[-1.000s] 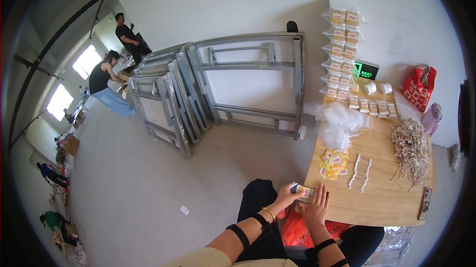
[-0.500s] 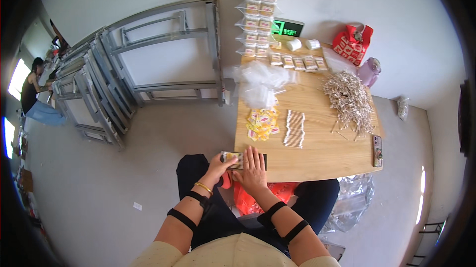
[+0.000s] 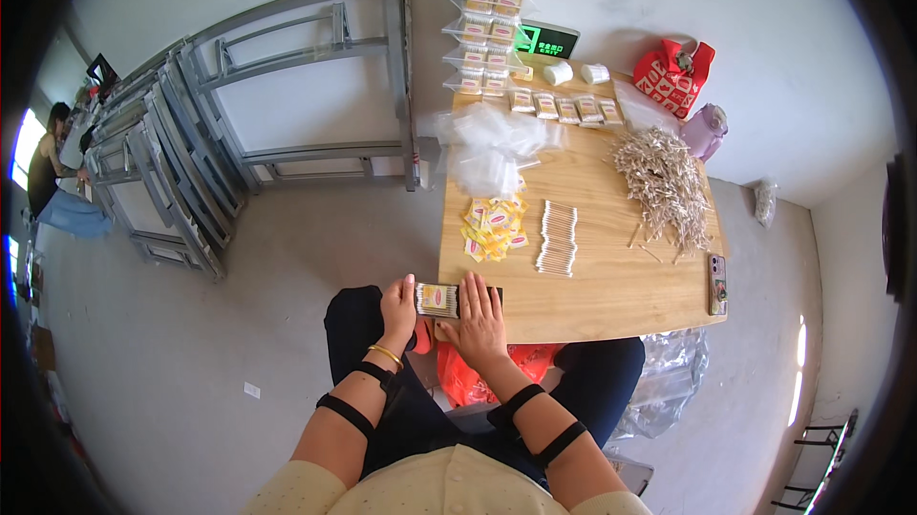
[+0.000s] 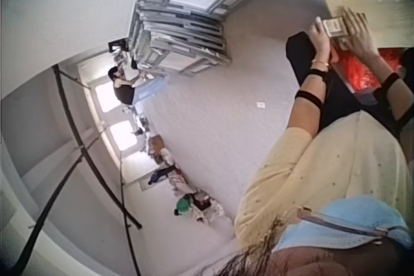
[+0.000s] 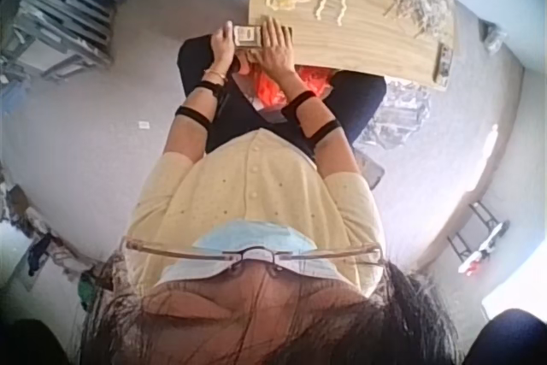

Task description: Sorting and counting bundles of cotton swabs on a wooden table.

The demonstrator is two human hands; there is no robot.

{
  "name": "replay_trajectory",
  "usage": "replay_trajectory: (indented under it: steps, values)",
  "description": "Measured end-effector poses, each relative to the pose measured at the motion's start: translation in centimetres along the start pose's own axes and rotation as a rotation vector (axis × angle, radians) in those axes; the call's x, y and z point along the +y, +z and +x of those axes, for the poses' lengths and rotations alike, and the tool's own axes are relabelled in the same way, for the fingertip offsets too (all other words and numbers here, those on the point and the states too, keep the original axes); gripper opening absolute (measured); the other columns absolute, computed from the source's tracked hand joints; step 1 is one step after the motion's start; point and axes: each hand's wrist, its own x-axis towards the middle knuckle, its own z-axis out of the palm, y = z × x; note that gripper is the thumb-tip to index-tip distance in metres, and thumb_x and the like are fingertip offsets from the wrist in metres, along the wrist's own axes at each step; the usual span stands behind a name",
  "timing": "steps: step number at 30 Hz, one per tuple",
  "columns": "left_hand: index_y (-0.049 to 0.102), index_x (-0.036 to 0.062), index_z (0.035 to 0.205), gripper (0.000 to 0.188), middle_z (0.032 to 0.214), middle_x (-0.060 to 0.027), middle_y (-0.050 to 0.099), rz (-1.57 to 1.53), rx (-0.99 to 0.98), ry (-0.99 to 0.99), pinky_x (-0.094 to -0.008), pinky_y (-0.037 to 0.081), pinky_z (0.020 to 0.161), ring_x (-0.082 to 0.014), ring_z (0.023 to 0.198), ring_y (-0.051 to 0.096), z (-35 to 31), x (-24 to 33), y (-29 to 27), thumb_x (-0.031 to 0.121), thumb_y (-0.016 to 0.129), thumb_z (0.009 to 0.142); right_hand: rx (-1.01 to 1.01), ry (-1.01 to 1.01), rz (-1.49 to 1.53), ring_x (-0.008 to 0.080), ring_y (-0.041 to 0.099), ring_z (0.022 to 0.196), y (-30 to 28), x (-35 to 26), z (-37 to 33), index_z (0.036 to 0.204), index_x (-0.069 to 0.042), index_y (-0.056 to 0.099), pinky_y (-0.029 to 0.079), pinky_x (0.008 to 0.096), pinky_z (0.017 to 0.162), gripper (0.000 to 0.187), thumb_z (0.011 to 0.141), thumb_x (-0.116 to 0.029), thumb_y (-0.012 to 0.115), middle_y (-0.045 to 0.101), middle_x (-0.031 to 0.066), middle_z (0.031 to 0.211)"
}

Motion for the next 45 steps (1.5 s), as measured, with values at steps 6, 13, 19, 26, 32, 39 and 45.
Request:
replay_trajectory:
  steps: [6,13,19,26,32,39,45]
  values:
    - [0.056,-0.0035,0.082,0.045,0.07,-0.0231,0.057,-0.004,0.03,0.069,-0.0439,0.044,0.06,-0.0355,0.06,0.053,-0.2,0.8,0.5,0.034,0.055,0.108,-0.016,0.029,-0.005,0.0361,0.013,0.159,0.1,-0.5,0.1,0.159,0.008,0.024,0.011,0.0534,0.128,0.098,0.095,-0.058,0.057,0.02,0.0228,0.169]
    - [0.056,-0.0037,0.082,0.044,0.072,-0.0247,0.057,0.025,0.045,0.141,-0.0455,0.043,0.06,-0.0403,0.062,0.053,-0.3,1.6,1.1,0.032,0.055,0.108,-0.035,0.075,-0.02,0.0381,0.009,0.159,0.6,-0.8,0.3,0.159,0.009,0.023,0.007,0.0562,0.128,0.102,0.094,-0.062,0.057,0.015,0.0255,0.17]
    - [0.059,-0.0048,0.094,0.052,0.09,-0.0266,0.063,-0.066,-0.04,-0.032,-0.0469,0.048,0.079,-0.0419,0.084,0.061,1.0,-2.5,-0.1,0.042,0.044,0.11,0.065,-0.011,0.227,0.0407,0.02,0.156,0.0,1.3,0.1,0.157,0.004,0.032,0.015,0.053,0.127,0.086,0.097,-0.05,0.06,0.025,0.0242,0.166]
    - [0.056,-0.002,0.119,0.037,0.11,-0.0183,0.059,-0.027,0.084,0.263,-0.044,0.045,0.096,-0.0317,0.105,0.059,0.1,4.4,-1.0,0.033,0.052,0.109,0.294,0.248,0.157,0.0398,0.032,0.149,-3.0,10.7,-2.9,0.154,-0.008,0.042,0.024,0.0529,0.125,0.072,0.092,-0.035,0.068,0.035,0.019,0.161]
    - [0.053,0.0011,0.125,0.038,0.126,-0.0211,0.055,0.137,-0.321,0.687,-0.0495,0.042,0.104,-0.0398,0.12,0.053,-2.8,12.9,3.9,0.023,0.066,0.097,0.246,0.312,0.012,0.0398,0.027,0.152,-3.1,12.9,-3.7,0.159,-0.014,0.039,0.017,0.0556,0.126,0.073,0.096,-0.042,0.062,0.029,0.0187,0.165]
    - [0.048,0.0048,0.146,0.057,0.153,-0.021,0.04,0.407,-0.554,0.806,-0.0521,0.028,0.122,-0.041,0.148,0.034,-3.1,12.4,9.9,0.032,0.064,0.099,0.278,0.304,0.023,0.0358,0.031,0.152,-2.9,12.8,-3.9,0.158,-0.016,0.041,0.019,0.0538,0.126,0.07,0.096,-0.042,0.061,0.032,0.0153,0.165]
    - [0.041,0.0124,0.157,0.064,0.165,-0.0196,0.029,0.608,-0.52,0.865,-0.0578,0.019,0.126,-0.0405,0.154,0.024,-3.1,11.3,12.3,0.044,0.053,0.104,0.272,0.309,0.008,0.0345,0.031,0.152,-2.4,13.2,-3.9,0.157,-0.014,0.043,0.019,0.0533,0.127,0.068,0.097,-0.04,0.059,0.033,0.0141,0.165]
